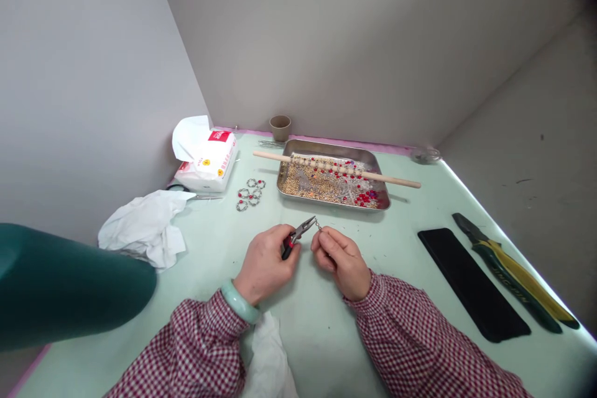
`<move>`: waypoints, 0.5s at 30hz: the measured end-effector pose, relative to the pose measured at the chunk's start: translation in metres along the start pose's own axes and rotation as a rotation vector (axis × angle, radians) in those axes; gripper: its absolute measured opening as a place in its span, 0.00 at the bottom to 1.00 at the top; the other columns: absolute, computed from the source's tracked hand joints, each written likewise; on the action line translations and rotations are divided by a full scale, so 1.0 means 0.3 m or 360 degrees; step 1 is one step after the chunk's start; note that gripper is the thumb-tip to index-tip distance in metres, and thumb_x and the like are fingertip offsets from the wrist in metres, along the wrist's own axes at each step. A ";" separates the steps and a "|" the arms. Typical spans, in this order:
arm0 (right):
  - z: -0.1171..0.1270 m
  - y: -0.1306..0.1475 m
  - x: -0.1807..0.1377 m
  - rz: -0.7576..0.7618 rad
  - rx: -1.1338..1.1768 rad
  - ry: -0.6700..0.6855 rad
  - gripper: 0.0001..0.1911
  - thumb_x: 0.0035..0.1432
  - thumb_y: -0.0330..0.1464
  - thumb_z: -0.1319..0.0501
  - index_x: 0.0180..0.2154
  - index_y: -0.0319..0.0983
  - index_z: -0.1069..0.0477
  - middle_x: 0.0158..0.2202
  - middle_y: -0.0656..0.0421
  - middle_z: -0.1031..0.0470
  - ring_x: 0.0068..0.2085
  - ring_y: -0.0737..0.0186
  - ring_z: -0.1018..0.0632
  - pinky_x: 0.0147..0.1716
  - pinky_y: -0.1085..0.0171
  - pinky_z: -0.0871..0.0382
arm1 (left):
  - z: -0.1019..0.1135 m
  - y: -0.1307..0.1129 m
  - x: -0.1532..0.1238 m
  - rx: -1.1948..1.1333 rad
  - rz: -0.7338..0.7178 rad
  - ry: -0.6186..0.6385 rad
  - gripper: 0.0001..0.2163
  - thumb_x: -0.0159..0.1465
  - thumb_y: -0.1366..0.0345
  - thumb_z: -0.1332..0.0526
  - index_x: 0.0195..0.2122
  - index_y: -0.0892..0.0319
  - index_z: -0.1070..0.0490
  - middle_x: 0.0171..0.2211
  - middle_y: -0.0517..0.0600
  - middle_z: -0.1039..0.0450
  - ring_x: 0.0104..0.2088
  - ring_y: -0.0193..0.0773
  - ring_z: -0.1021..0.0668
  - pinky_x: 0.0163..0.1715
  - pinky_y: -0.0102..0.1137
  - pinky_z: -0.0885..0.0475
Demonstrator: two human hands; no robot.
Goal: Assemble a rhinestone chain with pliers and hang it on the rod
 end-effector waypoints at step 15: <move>0.022 0.018 0.007 -0.0020 -0.0299 0.0056 0.16 0.61 0.40 0.50 0.30 0.36 0.31 0.14 0.67 0.44 0.17 0.71 0.44 0.19 0.69 0.50 | 0.017 0.011 0.001 -0.0094 0.0001 0.0168 0.07 0.59 0.68 0.45 0.31 0.60 0.28 0.20 0.45 0.35 0.22 0.32 0.36 0.24 0.27 0.44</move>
Point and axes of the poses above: each hand's wrist, its own x-axis towards the middle knuckle, its own z-axis out of the back of the hand, y = z × x, the point moved 3 cm from there along x, towards the middle knuckle
